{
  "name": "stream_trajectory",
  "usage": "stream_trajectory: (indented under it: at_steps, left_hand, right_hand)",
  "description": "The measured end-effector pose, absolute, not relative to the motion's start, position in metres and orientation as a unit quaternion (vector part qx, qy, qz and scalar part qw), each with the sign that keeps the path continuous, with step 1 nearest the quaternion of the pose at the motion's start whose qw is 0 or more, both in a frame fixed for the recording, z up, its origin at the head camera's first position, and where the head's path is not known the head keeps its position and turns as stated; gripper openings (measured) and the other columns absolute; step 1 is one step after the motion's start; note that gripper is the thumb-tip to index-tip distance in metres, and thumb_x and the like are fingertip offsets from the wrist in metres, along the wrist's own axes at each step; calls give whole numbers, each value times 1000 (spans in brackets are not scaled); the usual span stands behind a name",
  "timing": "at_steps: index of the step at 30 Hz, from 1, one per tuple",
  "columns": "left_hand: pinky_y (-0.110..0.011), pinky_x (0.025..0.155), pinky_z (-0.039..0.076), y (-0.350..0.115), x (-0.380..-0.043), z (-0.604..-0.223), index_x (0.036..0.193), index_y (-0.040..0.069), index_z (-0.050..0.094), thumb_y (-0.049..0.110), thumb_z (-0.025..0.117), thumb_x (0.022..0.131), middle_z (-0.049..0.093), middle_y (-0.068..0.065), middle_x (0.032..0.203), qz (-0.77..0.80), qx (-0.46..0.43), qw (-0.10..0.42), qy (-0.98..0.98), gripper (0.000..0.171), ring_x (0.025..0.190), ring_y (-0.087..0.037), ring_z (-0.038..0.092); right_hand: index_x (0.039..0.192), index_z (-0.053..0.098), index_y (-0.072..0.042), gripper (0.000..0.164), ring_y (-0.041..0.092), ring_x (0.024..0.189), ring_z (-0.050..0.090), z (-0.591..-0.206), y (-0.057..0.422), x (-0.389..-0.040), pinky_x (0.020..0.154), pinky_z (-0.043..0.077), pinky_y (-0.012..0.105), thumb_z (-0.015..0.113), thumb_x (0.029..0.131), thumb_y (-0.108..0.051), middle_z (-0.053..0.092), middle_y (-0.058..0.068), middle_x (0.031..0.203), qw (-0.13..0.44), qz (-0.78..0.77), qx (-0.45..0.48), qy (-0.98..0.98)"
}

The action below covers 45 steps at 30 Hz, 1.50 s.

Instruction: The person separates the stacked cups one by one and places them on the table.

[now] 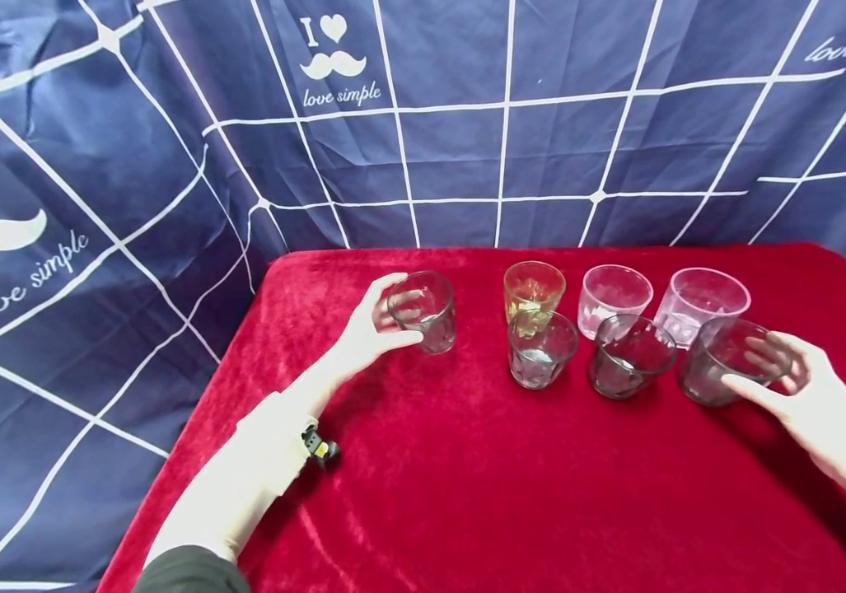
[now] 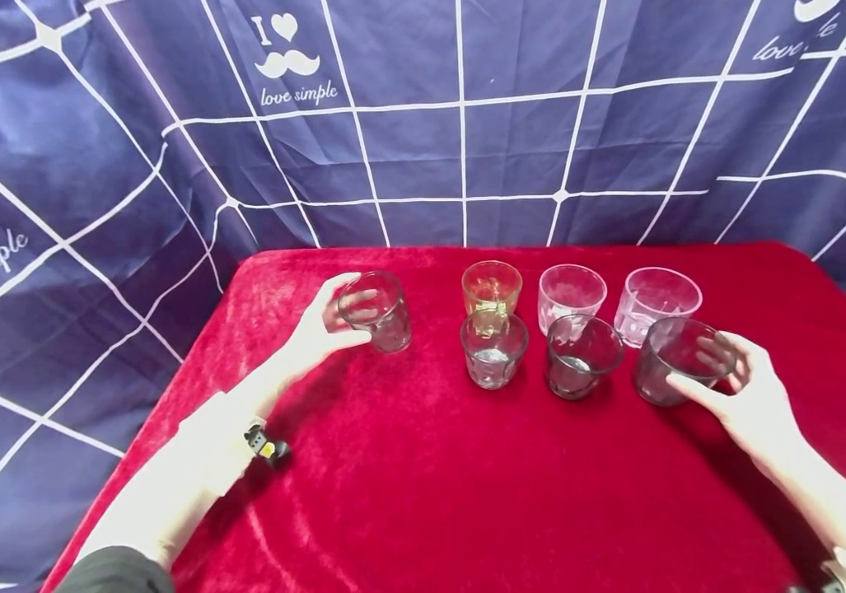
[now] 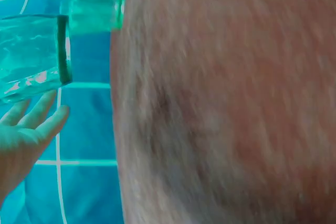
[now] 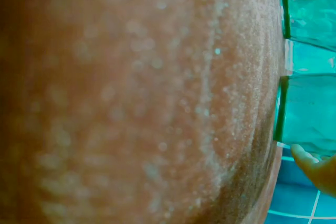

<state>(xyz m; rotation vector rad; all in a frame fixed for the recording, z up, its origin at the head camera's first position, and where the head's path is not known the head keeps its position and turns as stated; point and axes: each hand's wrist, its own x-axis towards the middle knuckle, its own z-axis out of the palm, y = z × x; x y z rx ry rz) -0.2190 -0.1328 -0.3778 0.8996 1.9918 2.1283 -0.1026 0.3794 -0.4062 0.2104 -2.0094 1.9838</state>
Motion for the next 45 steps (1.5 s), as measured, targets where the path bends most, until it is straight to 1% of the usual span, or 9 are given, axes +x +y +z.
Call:
stream_trajectory:
  at_steps: [8, 13, 15, 20, 22, 30, 33, 40, 45]
  left_hand:
    - [-44, 91, 51, -98, -192, -370, 142, 6, 32, -17, 70, 76, 53, -22, 135, 695, 315, 83, 641, 80, 117, -35, 57]
    - [-42, 94, 50, -80, -172, -364, 143, 10, 32, -18, 72, 76, 54, -18, 135, 681, 333, 115, 643, 83, 119, -29, 57]
    - [-44, 95, 49, -74, -162, -356, 143, 7, 32, -18, 71, 75, 53, -20, 135, 673, 345, 123, 643, 82, 121, -31, 55]
    - [-42, 94, 49, -59, -147, -356, 141, 9, 33, -15, 75, 74, 54, -19, 135, 654, 370, 146, 643, 82, 123, -27, 54]
    - [-37, 94, 50, -52, -146, -366, 141, 14, 34, -13, 77, 74, 55, -15, 135, 648, 375, 160, 643, 84, 121, -22, 56]
    - [-28, 93, 49, -31, -136, -383, 143, 22, 32, -4, 79, 77, 54, -5, 136, 614, 378, 208, 661, 85, 122, -15, 54]
    - [-25, 92, 49, -26, -134, -388, 143, 23, 32, -2, 79, 78, 53, -1, 136, 603, 367, 218, 674, 84, 122, -11, 53]
    - [-26, 94, 47, -16, -130, -397, 144, 19, 28, -7, 76, 79, 46, -10, 143, 608, 359, 242, 665, 85, 128, -12, 48]
    - [-24, 93, 48, -12, -129, -401, 143, 18, 27, -8, 76, 78, 46, -8, 143, 607, 351, 243, 670, 85, 126, -12, 49]
  right_hand:
    - [131, 49, -13, 66, -5, 103, 60, -406, 378, -101, 83, 41, 4, 58, 79, 28, 64, -12, 119, 153, 680, 64, -714]
    - [131, 49, -12, 66, -4, 104, 60, -405, 378, -101, 85, 40, 3, 58, 79, 28, 64, -12, 119, 152, 682, 61, -713]
    - [131, 49, -12, 66, -4, 104, 60, -405, 378, -101, 85, 40, 3, 58, 79, 28, 64, -11, 119, 151, 685, 63, -710]
    - [131, 48, -12, 67, -4, 104, 60, -406, 378, -101, 86, 40, 4, 58, 79, 28, 64, -11, 120, 155, 686, 64, -708]
    - [132, 48, -13, 67, -5, 104, 60, -405, 378, -101, 85, 39, 3, 58, 79, 28, 64, -12, 120, 155, 678, 62, -716]
    - [133, 48, -13, 66, -6, 104, 59, -405, 377, -100, 85, 39, 3, 58, 80, 27, 64, -13, 119, 154, 670, 59, -724]
    - [133, 48, -14, 67, -6, 105, 59, -405, 377, -100, 85, 39, 4, 59, 80, 26, 63, -14, 119, 156, 665, 55, -728]
    - [134, 46, -17, 68, -8, 105, 58, -404, 380, -102, 86, 38, 3, 60, 81, 24, 62, -17, 120, 155, 647, 50, -745]
    - [135, 45, -19, 69, -10, 105, 57, -404, 380, -101, 93, 33, 4, 60, 82, 23, 61, -19, 120, 153, 632, 44, -759]
